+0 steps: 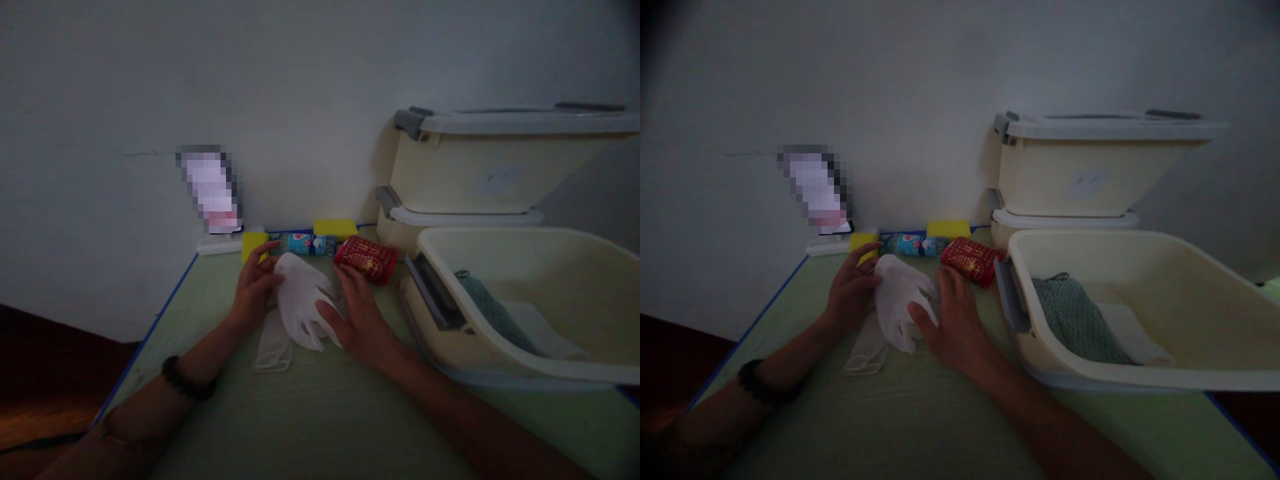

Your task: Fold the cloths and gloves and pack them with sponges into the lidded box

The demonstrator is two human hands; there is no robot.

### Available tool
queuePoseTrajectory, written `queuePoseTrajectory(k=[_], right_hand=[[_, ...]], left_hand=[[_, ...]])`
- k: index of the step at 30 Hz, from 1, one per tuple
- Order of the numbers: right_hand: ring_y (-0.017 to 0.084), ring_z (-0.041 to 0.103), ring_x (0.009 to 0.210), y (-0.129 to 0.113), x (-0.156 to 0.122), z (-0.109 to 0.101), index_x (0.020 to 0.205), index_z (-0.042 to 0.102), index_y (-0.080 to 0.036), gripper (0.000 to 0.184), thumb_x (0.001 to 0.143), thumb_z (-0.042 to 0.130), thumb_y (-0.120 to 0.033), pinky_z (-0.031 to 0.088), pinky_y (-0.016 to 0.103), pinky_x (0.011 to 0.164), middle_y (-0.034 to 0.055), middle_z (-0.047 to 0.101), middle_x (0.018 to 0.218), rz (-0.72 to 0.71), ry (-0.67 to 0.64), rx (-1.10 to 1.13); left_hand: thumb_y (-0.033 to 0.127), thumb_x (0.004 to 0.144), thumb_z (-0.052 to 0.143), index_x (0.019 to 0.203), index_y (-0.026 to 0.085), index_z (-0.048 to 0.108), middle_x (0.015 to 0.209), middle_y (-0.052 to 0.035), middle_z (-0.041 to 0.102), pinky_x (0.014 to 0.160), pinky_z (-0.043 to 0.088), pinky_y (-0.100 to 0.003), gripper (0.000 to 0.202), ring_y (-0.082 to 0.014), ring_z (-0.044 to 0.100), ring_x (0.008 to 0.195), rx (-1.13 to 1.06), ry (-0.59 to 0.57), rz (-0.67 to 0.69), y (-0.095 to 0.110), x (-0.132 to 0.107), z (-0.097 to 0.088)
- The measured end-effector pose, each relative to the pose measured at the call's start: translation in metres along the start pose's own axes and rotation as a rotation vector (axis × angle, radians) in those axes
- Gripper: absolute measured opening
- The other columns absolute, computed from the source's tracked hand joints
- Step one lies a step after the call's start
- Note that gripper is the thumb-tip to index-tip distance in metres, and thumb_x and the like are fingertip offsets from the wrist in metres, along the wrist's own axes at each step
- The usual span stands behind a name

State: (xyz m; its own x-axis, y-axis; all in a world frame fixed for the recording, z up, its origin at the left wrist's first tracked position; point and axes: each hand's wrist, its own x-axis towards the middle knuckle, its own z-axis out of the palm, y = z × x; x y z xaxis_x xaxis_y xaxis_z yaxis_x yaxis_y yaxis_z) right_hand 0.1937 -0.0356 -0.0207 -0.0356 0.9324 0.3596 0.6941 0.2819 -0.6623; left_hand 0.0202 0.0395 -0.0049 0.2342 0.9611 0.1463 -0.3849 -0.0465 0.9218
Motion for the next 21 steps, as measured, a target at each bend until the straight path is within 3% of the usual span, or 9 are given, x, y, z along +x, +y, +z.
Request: queuePoseTrajectory(k=[3,6,9,12,15,19,21], right_hand=[[0.028,0.02,0.129,-0.003,-0.003,-0.002,0.132,0.026,-0.009,0.069,0.08,0.042,-0.051,0.022,0.048,0.102,0.0187,0.025,0.138,-0.015,-0.035,-0.04],[0.028,0.021,0.129,-0.01,-0.003,-0.004,0.132,0.024,-0.011,0.074,0.075,0.05,-0.05,0.021,0.048,0.103,0.0177,0.026,0.139,-0.042,-0.022,0.054],[0.027,0.041,0.116,-0.017,-0.001,-0.009,0.126,0.033,-0.017,0.073,0.066,0.063,-0.047,0.034,0.046,0.095,0.014,0.043,0.127,0.032,-0.006,0.319],[0.02,0.059,0.079,-0.02,0.001,-0.015,0.101,0.054,-0.017,0.044,0.068,0.063,-0.045,0.048,0.035,0.068,0.0065,0.061,0.09,0.196,-0.18,0.646],[0.015,0.058,0.064,-0.022,0.003,-0.02,0.084,0.06,-0.017,0.031,0.065,0.066,-0.04,0.046,0.029,0.058,0.0014,0.06,0.075,0.28,-0.293,0.859],[0.016,0.06,0.072,-0.028,0.003,-0.019,0.092,0.059,-0.02,0.037,0.063,0.066,-0.041,0.047,0.029,0.064,0.0019,0.063,0.084,0.348,-0.345,1.23],[0.017,0.061,0.074,-0.029,0.002,-0.016,0.097,0.058,-0.021,0.044,0.06,0.067,-0.043,0.048,0.031,0.067,0.0025,0.064,0.087,0.391,-0.375,1.315]], left_hand=[[0.007,0.064,0.062,0.109,0.02,0.048,0.076,0.001,0.062,0.055,0.046,-0.019,0.049,-0.0111,0.058,0.064,0.08,-0.061,0.074,-0.003,-0.001,0.001],[0.009,0.068,0.062,0.108,0.021,0.048,0.078,-0.0002,0.063,0.055,0.047,-0.019,0.044,-0.0112,0.059,0.066,0.132,-0.156,0.111,0.004,-0.007,0.01],[0.009,0.071,0.061,0.107,0.021,0.049,0.077,-0.0001,0.064,0.054,0.047,-0.017,0.039,-0.0111,0.06,0.066,0.151,-0.299,0.13,0.022,-0.016,0.024],[0.009,0.071,0.061,0.11,0.022,0.048,0.077,-0.0006,0.065,0.052,0.047,-0.017,0.044,-0.0111,0.061,0.064,0.2,-0.368,0.155,0.045,-0.022,0.034],[0.01,0.069,0.064,0.112,0.023,0.048,0.078,-0.0001,0.067,0.055,0.049,-0.018,0.048,-0.0114,0.062,0.065,0.22,-0.236,0.162,0.061,-0.019,0.037],[0.012,0.065,0.068,0.111,0.022,0.05,0.077,0.0003,0.069,0.059,0.05,-0.019,0.051,-0.0116,0.064,0.066,0.246,-0.014,0.177,0.067,-0.009,0.035],[0.014,0.064,0.069,0.11,0.022,0.051,0.075,0.0,0.07,0.06,0.051,-0.02,0.051,-0.0122,0.064,0.066,0.303,0.058,0.197,0.067,-0.007,0.035]])
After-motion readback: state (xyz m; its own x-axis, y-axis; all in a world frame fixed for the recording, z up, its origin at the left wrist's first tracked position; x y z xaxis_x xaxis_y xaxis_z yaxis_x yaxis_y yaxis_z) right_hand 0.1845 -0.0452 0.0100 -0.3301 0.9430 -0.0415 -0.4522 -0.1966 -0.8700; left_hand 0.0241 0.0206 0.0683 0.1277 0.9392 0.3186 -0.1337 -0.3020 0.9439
